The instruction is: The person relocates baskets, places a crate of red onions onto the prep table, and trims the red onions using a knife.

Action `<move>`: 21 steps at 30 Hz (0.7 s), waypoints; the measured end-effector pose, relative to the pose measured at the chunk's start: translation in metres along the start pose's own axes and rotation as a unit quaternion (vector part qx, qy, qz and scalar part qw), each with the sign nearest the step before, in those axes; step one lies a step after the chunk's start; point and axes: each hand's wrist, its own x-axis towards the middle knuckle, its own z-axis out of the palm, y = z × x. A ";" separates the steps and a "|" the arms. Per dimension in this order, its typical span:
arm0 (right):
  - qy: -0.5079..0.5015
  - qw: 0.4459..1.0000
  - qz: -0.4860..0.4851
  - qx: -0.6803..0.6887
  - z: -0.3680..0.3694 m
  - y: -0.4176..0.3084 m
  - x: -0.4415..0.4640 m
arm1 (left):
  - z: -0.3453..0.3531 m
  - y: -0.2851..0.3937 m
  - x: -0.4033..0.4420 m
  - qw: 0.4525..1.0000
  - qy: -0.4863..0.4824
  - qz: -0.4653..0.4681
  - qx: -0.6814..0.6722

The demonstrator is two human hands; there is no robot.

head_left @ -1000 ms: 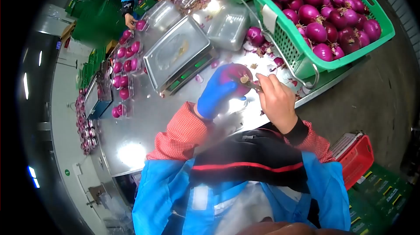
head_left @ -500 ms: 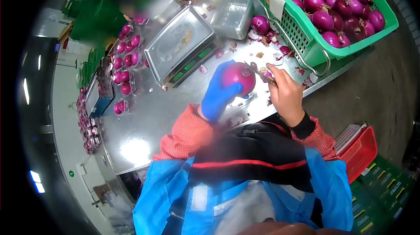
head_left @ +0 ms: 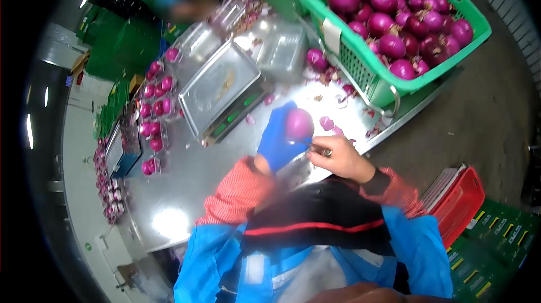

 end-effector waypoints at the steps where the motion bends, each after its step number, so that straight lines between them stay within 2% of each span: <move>1: 0.014 0.996 0.056 0.067 -0.003 -0.001 -0.001 | -0.001 -0.001 -0.001 1.000 -0.010 0.007 0.008; 2: 0.085 0.985 0.079 0.131 -0.002 0.018 -0.001 | -0.002 0.003 -0.002 1.000 -0.022 0.003 0.017; 3: 0.111 0.986 0.122 0.006 -0.011 0.019 -0.001 | -0.004 0.009 0.000 0.994 -0.052 0.020 0.089; 5: 0.098 0.983 0.122 -0.092 -0.020 0.008 -0.001 | -0.006 0.009 0.001 0.985 -0.098 0.081 0.118; 6: 0.058 0.984 0.159 -0.059 -0.018 0.024 -0.001 | -0.002 0.011 -0.002 0.981 -0.087 0.115 0.127; 7: 0.070 0.992 0.101 -0.034 -0.014 0.038 -0.001 | 0.005 0.013 -0.005 0.977 -0.075 0.146 0.137; 9: 0.075 0.993 0.095 0.004 -0.013 0.025 -0.002 | 0.016 0.022 -0.009 0.993 -0.023 0.100 0.065; 10: 0.081 0.971 0.178 0.136 -0.017 0.011 -0.005 | 0.012 0.029 -0.013 0.997 -0.044 0.054 0.035; 11: 0.085 0.949 0.197 0.231 -0.016 0.006 -0.007 | 0.017 0.018 -0.018 0.995 -0.050 -0.039 -0.071; 13: 0.129 0.916 0.196 0.326 -0.007 0.021 -0.011 | 0.034 -0.012 -0.027 0.932 -0.065 -0.221 -0.280; 14: 0.137 0.920 0.181 0.319 0.000 0.024 -0.012 | 0.038 -0.003 -0.025 0.895 -0.077 -0.186 -0.399; 16: 0.157 0.935 0.175 0.264 0.010 0.035 -0.014 | 0.039 0.005 -0.023 0.879 -0.070 -0.194 -0.430; 17: 0.163 0.961 0.135 0.176 0.011 0.045 -0.012 | 0.037 0.006 -0.025 0.869 -0.065 -0.202 -0.446; 18: 0.164 0.978 0.099 0.089 0.012 0.050 -0.012 | 0.038 -0.007 -0.027 0.886 -0.064 -0.193 -0.416; 21: 0.157 0.976 0.119 0.097 0.008 0.048 -0.022 | 0.032 -0.010 -0.029 0.902 -0.031 -0.198 -0.382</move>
